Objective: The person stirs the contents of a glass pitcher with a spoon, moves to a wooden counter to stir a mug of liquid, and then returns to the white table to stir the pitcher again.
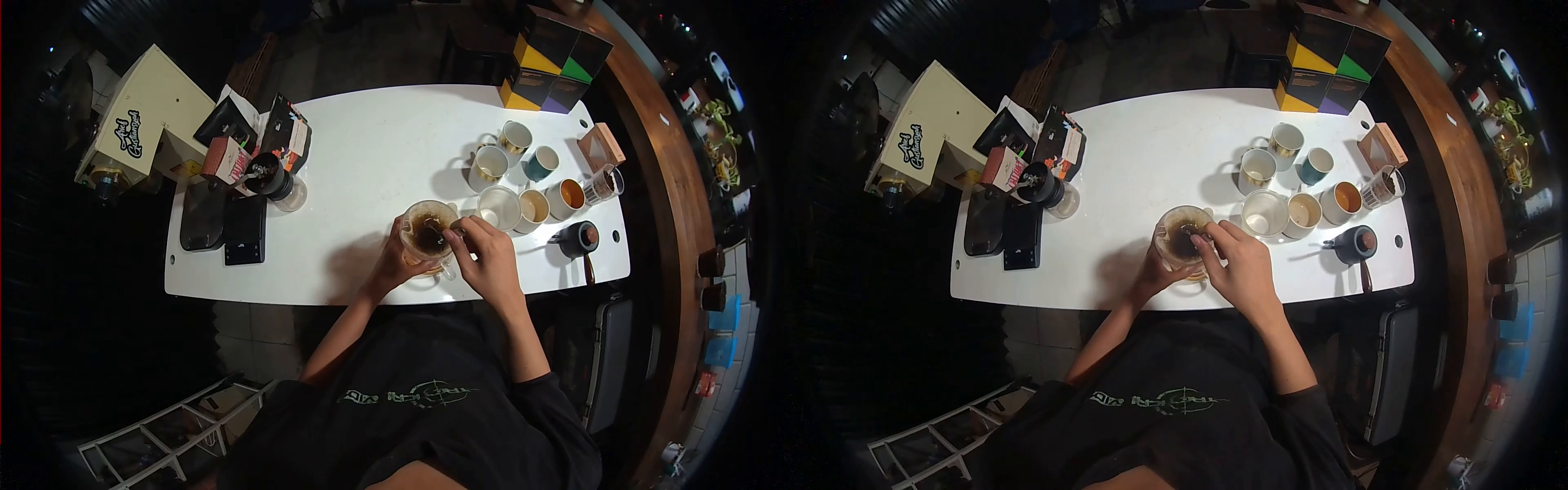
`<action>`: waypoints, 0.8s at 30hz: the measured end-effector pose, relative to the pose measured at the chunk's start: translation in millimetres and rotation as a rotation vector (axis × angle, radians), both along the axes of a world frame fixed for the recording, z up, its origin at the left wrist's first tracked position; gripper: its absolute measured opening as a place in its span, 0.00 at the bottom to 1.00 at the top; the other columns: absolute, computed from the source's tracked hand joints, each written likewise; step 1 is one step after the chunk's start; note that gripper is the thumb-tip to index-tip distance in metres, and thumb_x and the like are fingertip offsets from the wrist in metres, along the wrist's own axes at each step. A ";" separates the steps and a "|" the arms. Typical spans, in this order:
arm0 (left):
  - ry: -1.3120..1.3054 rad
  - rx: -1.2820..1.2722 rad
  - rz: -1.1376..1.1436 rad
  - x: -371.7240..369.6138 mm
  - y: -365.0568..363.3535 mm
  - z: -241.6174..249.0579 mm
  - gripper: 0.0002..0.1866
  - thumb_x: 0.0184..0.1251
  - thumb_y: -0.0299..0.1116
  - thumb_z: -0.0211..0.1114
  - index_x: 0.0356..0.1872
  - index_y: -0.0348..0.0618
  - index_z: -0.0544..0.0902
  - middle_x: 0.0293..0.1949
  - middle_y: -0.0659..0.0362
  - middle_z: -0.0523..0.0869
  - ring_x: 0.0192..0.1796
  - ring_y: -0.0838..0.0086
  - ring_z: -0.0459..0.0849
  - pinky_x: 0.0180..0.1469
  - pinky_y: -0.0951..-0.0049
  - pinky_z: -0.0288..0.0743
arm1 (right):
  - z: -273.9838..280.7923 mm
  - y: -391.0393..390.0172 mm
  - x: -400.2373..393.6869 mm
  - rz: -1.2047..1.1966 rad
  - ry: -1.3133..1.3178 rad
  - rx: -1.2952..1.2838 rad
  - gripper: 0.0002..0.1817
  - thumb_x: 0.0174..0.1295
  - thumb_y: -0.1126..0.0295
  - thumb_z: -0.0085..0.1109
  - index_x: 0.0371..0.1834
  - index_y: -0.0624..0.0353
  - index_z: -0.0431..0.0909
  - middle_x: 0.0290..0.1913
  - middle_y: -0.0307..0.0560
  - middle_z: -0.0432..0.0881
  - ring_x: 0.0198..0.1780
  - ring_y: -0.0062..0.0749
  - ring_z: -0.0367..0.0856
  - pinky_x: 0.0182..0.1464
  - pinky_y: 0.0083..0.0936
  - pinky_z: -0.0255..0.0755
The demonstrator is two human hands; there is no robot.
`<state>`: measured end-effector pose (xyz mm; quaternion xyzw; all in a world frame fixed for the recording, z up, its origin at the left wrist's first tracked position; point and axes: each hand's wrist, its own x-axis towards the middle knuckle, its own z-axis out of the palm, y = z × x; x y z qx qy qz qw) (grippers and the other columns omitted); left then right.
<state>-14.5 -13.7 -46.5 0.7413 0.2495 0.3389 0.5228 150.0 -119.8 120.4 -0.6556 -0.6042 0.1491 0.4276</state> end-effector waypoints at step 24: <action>0.023 -0.089 -0.038 -0.2 1.6 -1.8 0.49 0.45 0.31 0.86 0.69 0.40 0.66 0.63 0.51 0.72 0.67 0.58 0.74 0.69 0.59 0.70 | 2.7 -1.8 1.5 0.011 0.050 0.011 0.08 0.68 0.68 0.66 0.40 0.62 0.82 0.32 0.48 0.83 0.27 0.40 0.84 0.30 0.33 0.75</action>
